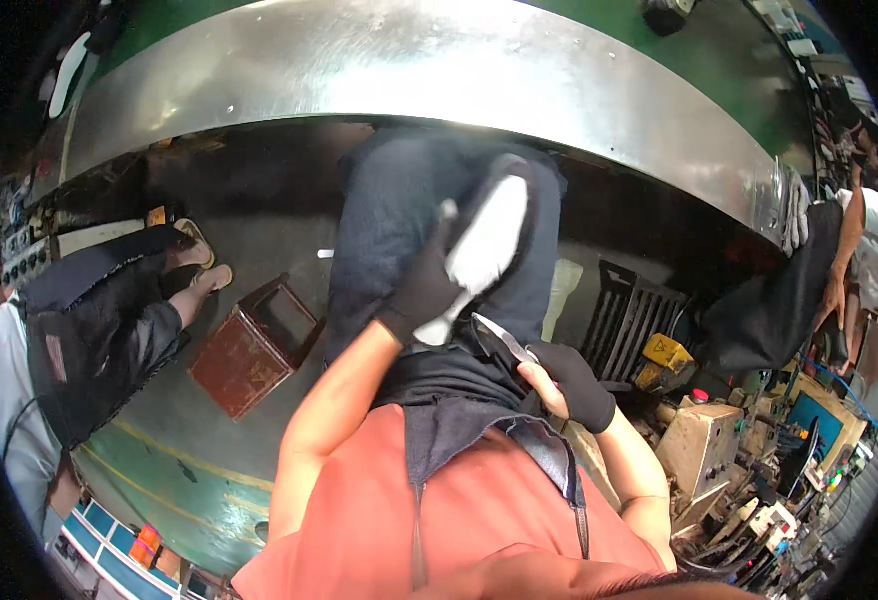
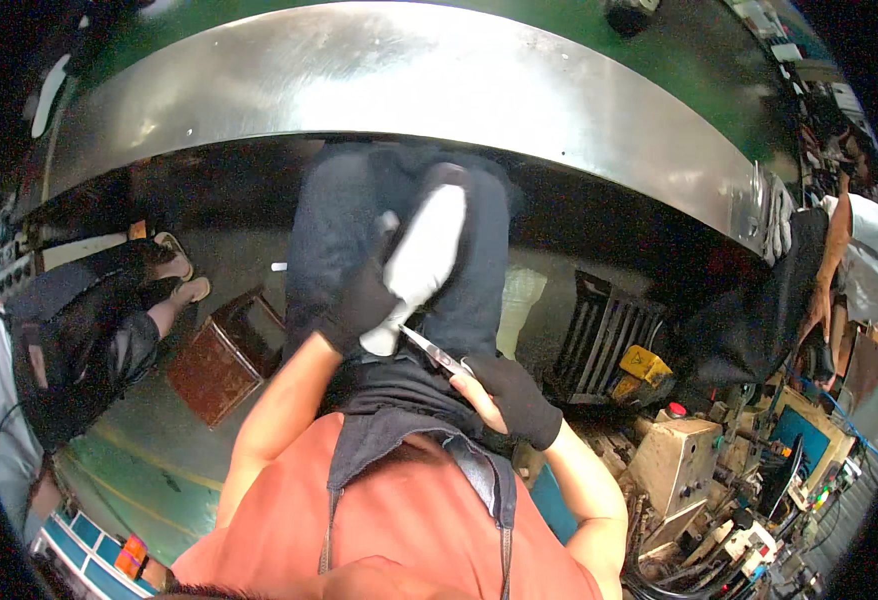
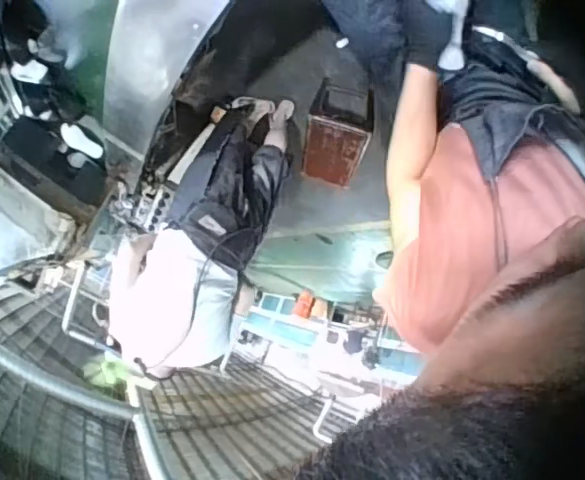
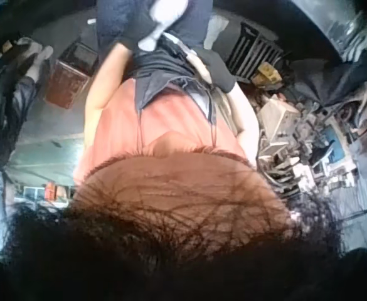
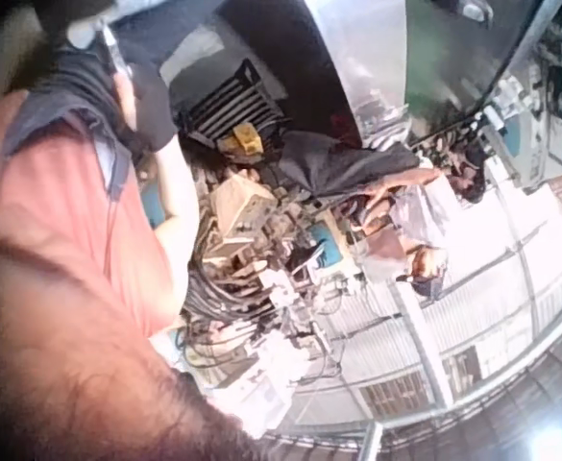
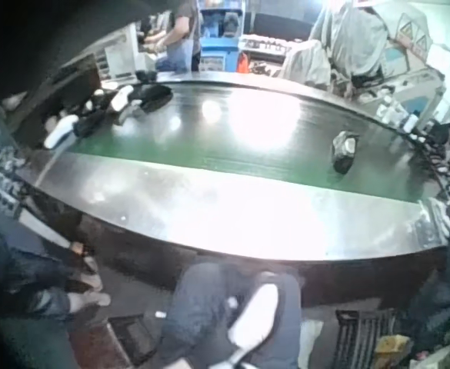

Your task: The person repeatedly picks up black shoes from a conveyor belt and uses a metal scraper tool to trim or clean the white soles. They hold the shoe on their lap, scrape the sole surface, and then place the shoe back onto the moving belt.

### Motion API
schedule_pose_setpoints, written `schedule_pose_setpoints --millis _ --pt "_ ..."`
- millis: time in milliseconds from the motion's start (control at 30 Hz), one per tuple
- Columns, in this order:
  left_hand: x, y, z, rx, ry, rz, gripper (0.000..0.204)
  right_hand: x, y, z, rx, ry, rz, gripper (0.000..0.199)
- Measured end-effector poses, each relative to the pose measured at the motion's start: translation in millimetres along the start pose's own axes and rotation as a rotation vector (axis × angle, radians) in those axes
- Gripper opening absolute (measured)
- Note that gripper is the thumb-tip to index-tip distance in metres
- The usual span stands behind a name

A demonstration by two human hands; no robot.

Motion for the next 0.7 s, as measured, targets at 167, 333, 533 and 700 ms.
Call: schedule_pose_setpoints --millis 167,333,533,700 --pt "67.9 44.4 41.8 0.280 -0.377 0.731 0.067 -33.8 -29.1 4.4 -0.120 0.218 -0.153 0.028" --pt "-13.0 32.5 54.6 0.119 -0.015 0.197 0.092 3.3 -40.1 -35.2 0.211 0.156 0.266 0.034" --pt "28.6 52.2 56.4 0.091 -0.015 -0.053 0.097 0.0 -27.5 -70.5 0.083 -0.085 0.807 0.039" --pt "18.5 38.4 33.7 0.052 -0.093 0.017 0.079 -25.4 -31.3 -87.8 0.125 -0.380 0.838 0.042"
Point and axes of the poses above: each hand's wrist, its own z-axis away from the middle knuckle, its own y-axis out of the palm, x = y × z, the point moved 8 cm from there along -z, towards the middle knuckle, and after that the axes turned 14 degrees about -z, right-handed, at the moved point
